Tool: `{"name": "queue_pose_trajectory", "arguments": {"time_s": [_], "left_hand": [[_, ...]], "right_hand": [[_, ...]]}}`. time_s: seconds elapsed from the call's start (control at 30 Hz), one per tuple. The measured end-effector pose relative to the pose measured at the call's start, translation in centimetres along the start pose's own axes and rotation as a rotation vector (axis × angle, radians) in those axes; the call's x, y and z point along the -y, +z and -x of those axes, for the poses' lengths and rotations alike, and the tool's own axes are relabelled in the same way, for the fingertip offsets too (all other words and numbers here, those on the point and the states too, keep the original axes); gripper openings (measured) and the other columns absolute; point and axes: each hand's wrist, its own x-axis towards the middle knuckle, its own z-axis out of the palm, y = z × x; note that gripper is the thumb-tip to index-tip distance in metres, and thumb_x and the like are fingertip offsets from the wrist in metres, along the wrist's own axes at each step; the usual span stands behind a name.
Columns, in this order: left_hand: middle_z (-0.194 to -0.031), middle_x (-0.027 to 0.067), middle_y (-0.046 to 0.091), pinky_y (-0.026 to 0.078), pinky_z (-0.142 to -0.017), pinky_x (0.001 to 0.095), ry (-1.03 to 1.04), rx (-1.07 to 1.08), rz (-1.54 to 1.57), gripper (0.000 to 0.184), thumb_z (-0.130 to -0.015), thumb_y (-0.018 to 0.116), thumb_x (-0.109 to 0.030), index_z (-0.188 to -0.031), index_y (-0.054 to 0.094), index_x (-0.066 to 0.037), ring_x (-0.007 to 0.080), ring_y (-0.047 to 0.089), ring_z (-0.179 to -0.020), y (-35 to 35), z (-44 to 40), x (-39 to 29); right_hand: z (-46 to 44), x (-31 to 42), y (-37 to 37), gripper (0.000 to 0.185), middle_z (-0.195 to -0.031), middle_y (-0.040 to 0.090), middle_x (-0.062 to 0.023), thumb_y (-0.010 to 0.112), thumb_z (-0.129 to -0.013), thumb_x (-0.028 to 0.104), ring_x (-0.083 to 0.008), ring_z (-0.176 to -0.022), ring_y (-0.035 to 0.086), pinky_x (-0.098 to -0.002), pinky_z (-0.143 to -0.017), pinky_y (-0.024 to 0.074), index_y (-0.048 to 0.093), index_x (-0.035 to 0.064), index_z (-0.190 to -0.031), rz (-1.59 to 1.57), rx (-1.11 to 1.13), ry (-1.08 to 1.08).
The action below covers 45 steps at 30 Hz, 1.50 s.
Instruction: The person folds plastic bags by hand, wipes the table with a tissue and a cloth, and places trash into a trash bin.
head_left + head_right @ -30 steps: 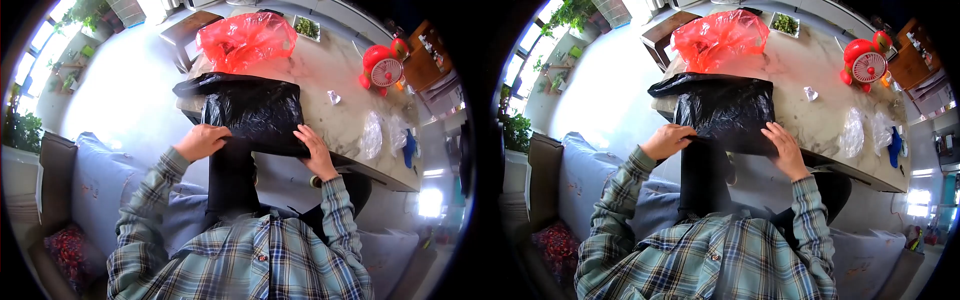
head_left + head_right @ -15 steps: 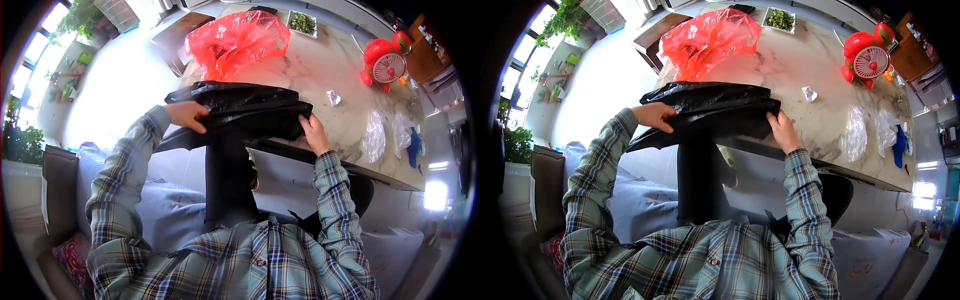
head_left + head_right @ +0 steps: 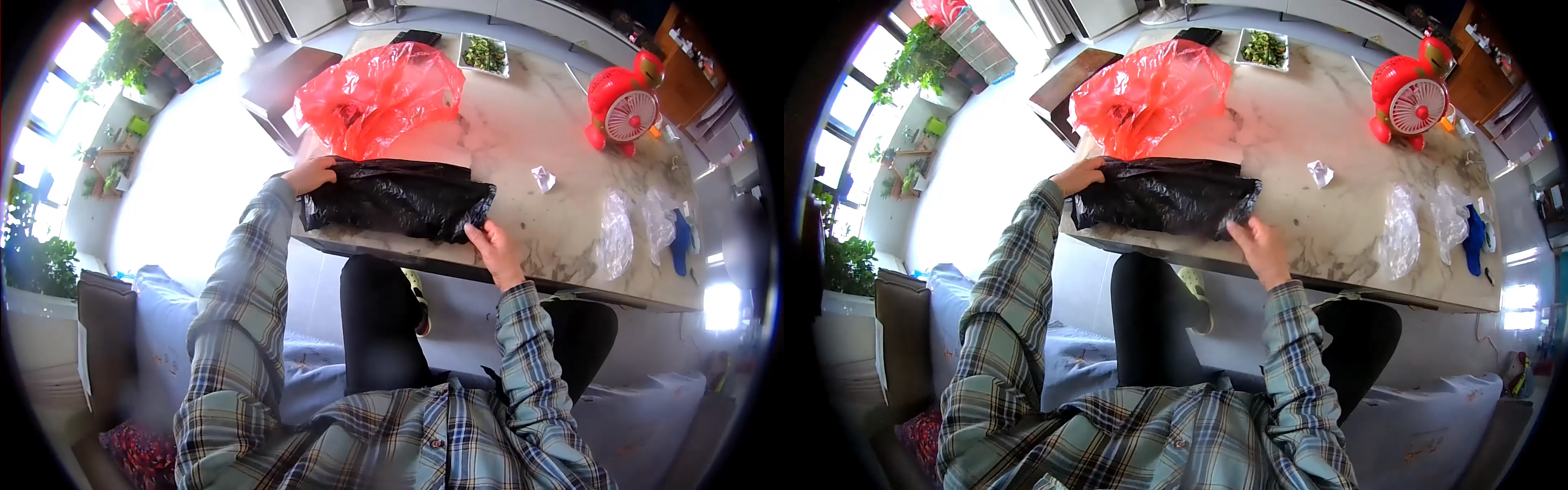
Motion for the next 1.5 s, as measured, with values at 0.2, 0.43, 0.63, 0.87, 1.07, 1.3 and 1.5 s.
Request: {"name": "queue_pose_trajectory", "arguments": {"time_s": [0.2, 0.43, 0.63, 0.87, 1.07, 1.3, 1.5], "left_hand": [[-0.097, 0.0166, 0.058, 0.040, -0.083, 0.0319, -0.022, 0.114, -0.004, 0.035, -0.073, 0.053, -0.020, -0.104, 0.054, -0.002, 0.0267, 0.053, -0.094, 0.3, 2.3, -3.2], [-0.098, 0.0157, 0.058, 0.041, -0.082, 0.0307, -0.024, 0.129, -0.035, 0.036, -0.074, 0.056, -0.017, -0.106, 0.053, -0.001, 0.0250, 0.054, -0.093, 0.5, 3.0, -2.6], [-0.099, 0.0141, 0.056, 0.041, -0.083, 0.0299, 0.069, 0.070, 0.001, 0.044, -0.075, 0.062, -0.017, -0.113, 0.046, -0.002, 0.0215, 0.054, -0.094, 1.2, 4.3, -2.7], [-0.092, 0.0176, 0.058, 0.043, -0.081, 0.0364, 0.124, -0.036, -0.194, 0.040, -0.068, 0.057, -0.011, -0.107, 0.051, -0.004, 0.0313, 0.056, -0.089, 1.6, 4.7, -2.4], [-0.092, 0.0151, 0.060, 0.042, -0.077, 0.0408, -0.350, -0.154, -0.603, 0.034, -0.065, 0.052, -0.007, -0.099, 0.056, -0.010, 0.0301, 0.056, -0.088, -1.0, 4.2, -0.1], [-0.123, 0.0118, 0.044, 0.033, -0.097, 0.0411, 0.503, -0.435, -0.416, 0.052, -0.063, 0.070, -0.021, -0.111, 0.053, -0.011, 0.0310, 0.036, -0.119, 6.8, 11.6, -8.6], [-0.123, 0.0118, 0.044, 0.030, -0.098, 0.0433, 0.384, -0.329, -0.554, 0.058, -0.062, 0.068, -0.019, -0.117, 0.047, -0.013, 0.0331, 0.037, -0.115, 8.3, 11.3, -5.1]], "right_hand": [[0.4, 1.0, -0.2, 0.022, -0.064, 0.049, -0.0136, 0.049, -0.088, 0.022, -0.0265, -0.057, 0.048, -0.0343, -0.054, 0.0388, 0.047, 0.0018, -0.082, 0.456, -0.530, -0.243], [0.4, -0.4, -0.3, 0.036, -0.071, 0.060, -0.0138, 0.054, -0.082, 0.026, -0.0329, -0.062, 0.057, -0.0416, -0.053, 0.0436, 0.046, 0.0124, -0.115, 0.861, -0.500, -0.162], [0.9, 3.5, 0.6, 0.039, -0.101, 0.057, -0.0091, 0.057, -0.079, 0.022, -0.0248, -0.096, 0.052, -0.0368, -0.079, 0.0407, 0.048, 0.0112, -0.116, 1.096, -0.550, -0.496], [-3.7, 1.2, 3.4, 0.040, -0.127, 0.044, -0.0027, 0.052, -0.083, 0.033, -0.0306, -0.120, 0.034, -0.0476, -0.099, 0.0251, 0.048, 0.0195, -0.120, 1.192, -0.151, -0.703], [-4.2, -0.6, 3.4, 0.043, -0.132, 0.038, -0.0011, 0.048, -0.084, 0.039, -0.0314, -0.123, 0.030, -0.0497, -0.100, 0.0221, 0.045, 0.0228, -0.124, 1.245, -0.141, -0.625], [-4.3, -0.6, 3.5, 0.044, -0.132, 0.038, -0.0035, 0.050, -0.083, 0.038, -0.0331, -0.122, 0.030, -0.0528, -0.098, 0.0215, 0.047, 0.0209, -0.123, 1.255, -0.130, -0.642], [-3.7, 1.5, 2.8, 0.051, -0.130, 0.040, -0.0101, 0.051, -0.080, 0.046, -0.0346, -0.120, 0.031, -0.0530, -0.099, 0.0195, 0.047, 0.0184, -0.122, 1.243, -0.102, -0.675]]}}
